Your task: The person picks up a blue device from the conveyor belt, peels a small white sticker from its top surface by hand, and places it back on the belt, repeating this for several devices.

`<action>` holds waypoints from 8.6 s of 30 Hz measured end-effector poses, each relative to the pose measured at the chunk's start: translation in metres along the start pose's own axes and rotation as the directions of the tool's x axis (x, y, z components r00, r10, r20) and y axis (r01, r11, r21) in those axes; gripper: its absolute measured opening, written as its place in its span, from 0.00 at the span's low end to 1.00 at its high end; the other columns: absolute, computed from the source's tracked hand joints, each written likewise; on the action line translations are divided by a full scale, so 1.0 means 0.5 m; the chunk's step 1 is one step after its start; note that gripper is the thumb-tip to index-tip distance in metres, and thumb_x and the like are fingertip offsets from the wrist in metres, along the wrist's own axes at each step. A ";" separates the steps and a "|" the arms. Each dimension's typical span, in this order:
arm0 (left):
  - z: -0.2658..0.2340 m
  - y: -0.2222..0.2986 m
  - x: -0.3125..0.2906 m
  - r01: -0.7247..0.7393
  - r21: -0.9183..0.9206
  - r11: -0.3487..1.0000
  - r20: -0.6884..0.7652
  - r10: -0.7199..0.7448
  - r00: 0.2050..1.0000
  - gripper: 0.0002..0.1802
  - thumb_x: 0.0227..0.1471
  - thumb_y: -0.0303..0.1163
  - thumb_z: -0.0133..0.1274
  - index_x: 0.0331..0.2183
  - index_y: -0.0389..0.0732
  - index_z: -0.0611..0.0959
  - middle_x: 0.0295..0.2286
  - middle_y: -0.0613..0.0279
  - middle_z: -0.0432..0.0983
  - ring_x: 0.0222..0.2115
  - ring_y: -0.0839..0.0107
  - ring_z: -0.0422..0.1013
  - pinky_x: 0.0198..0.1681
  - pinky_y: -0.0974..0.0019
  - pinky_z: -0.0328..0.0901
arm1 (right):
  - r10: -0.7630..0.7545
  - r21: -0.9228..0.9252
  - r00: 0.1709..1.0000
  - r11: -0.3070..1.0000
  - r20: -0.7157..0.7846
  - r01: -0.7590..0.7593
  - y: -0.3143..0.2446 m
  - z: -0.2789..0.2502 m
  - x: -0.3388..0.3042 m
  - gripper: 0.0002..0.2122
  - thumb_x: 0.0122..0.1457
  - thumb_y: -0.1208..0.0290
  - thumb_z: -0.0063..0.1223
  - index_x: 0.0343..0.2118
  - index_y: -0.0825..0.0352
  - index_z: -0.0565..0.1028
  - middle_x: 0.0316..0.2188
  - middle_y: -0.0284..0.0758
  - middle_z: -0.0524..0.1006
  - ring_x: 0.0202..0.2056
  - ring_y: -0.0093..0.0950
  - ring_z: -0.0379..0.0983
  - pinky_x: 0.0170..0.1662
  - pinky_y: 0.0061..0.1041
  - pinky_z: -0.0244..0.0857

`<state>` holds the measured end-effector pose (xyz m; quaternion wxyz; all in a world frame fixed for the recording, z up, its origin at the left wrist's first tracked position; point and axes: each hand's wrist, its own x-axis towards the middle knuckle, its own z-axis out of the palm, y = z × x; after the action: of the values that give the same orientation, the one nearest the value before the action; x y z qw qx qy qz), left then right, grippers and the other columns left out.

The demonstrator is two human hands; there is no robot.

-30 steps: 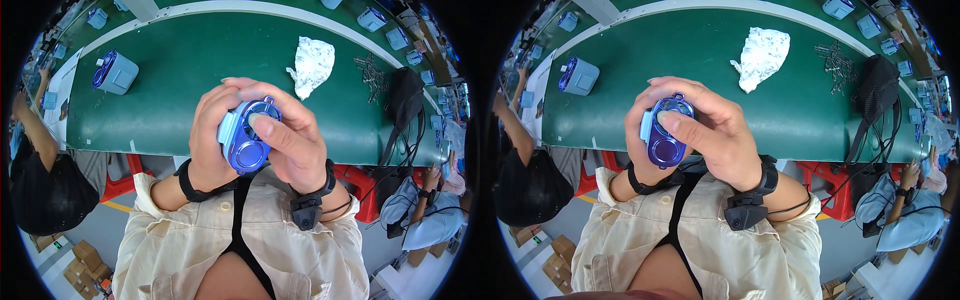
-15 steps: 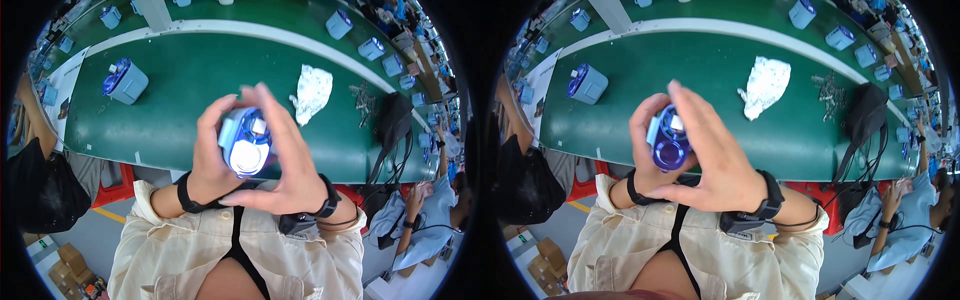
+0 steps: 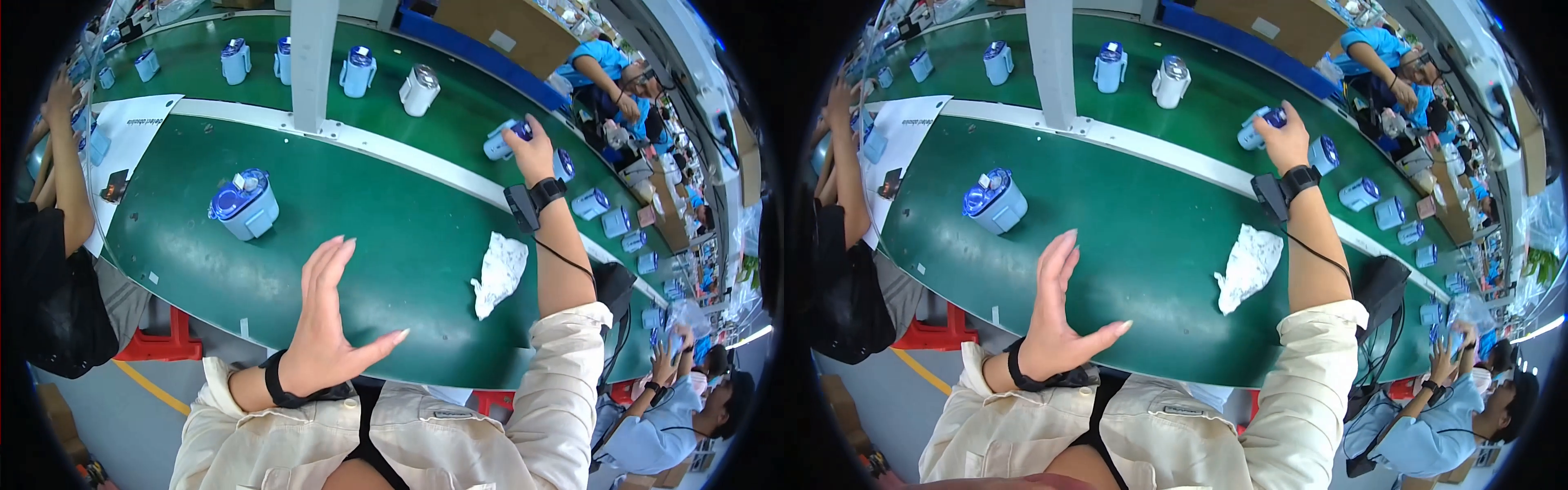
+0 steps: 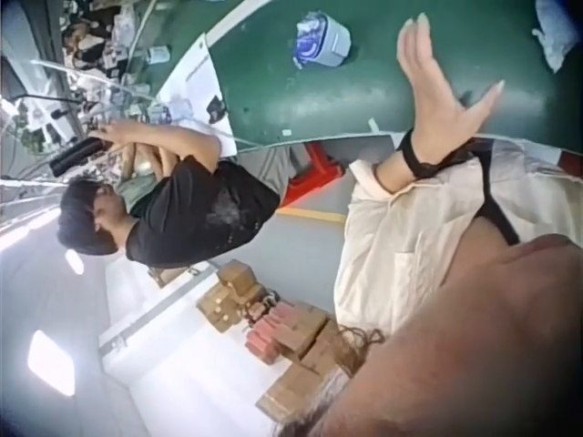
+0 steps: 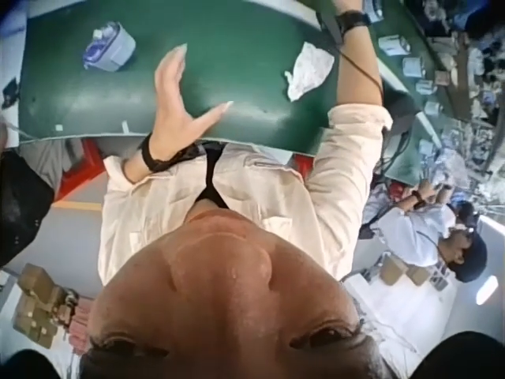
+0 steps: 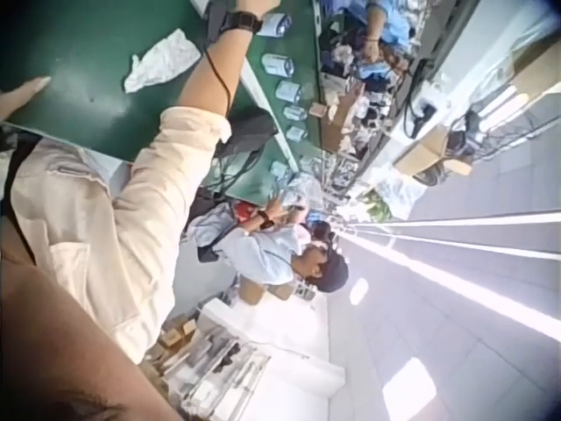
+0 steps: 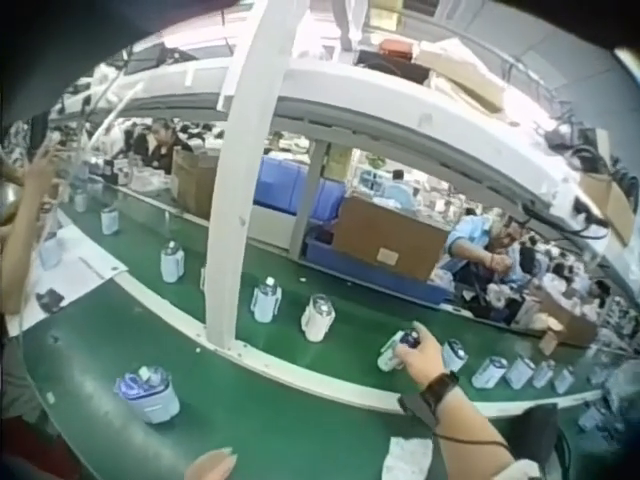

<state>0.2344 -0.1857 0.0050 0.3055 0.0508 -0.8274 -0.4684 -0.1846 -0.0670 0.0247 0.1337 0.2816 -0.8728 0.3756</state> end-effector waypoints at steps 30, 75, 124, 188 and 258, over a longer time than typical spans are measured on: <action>-0.009 0.008 0.000 0.100 -0.362 0.927 0.062 -0.084 0.995 0.60 0.37 0.34 0.71 0.62 0.31 0.49 0.59 0.44 0.51 0.59 0.55 0.54 0.59 0.54 0.55 | -0.701 0.708 0.106 0.689 0.706 -0.158 -0.376 -0.053 -0.227 0.47 0.40 0.72 0.73 0.63 0.66 0.55 0.53 0.40 0.70 0.54 0.30 0.66 0.58 0.32 0.60; 0.108 0.073 -0.056 -0.313 0.323 0.893 0.008 0.329 0.944 0.39 0.37 0.25 0.67 0.50 0.35 0.66 0.44 0.46 0.68 0.44 0.50 0.68 0.47 0.55 0.64 | -0.475 0.151 0.854 0.848 -0.210 0.509 -0.300 -0.171 -0.612 0.11 0.44 0.82 0.63 0.34 0.73 0.80 0.23 0.37 0.74 0.25 0.30 0.67 0.28 0.25 0.61; 0.107 0.044 -0.050 -0.360 0.030 0.932 0.098 0.356 0.929 0.40 0.35 0.28 0.70 0.49 0.38 0.65 0.43 0.49 0.68 0.46 0.50 0.67 0.51 0.52 0.63 | -0.173 0.898 0.882 0.099 0.439 -0.428 -0.289 -0.136 -0.620 0.22 0.62 0.68 0.48 0.55 0.77 0.66 0.56 0.48 0.68 0.54 0.32 0.68 0.57 0.28 0.60; 0.102 0.024 -0.059 -0.225 -0.250 0.942 0.146 0.266 0.953 0.40 0.37 0.24 0.68 0.51 0.39 0.63 0.45 0.48 0.67 0.46 0.53 0.67 0.50 0.56 0.62 | -0.148 0.828 0.818 0.006 0.555 -0.561 -0.301 -0.139 -0.614 0.27 0.59 0.66 0.50 0.58 0.78 0.63 0.58 0.55 0.64 0.58 0.39 0.64 0.59 0.33 0.58; -0.015 -0.019 -0.008 0.078 -0.185 0.980 -0.028 -0.084 0.996 0.60 0.36 0.33 0.71 0.62 0.34 0.49 0.58 0.42 0.51 0.59 0.52 0.53 0.60 0.52 0.54 | -0.487 0.436 0.624 0.865 0.611 0.249 -0.310 -0.012 -0.145 0.32 0.41 0.66 0.71 0.50 0.69 0.71 0.45 0.37 0.75 0.45 0.27 0.73 0.51 0.26 0.65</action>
<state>0.2398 -0.1950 -0.0019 0.3042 0.0642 -0.7724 -0.5538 -0.0342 -0.1209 0.0863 -0.1797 0.5949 -0.7083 0.3349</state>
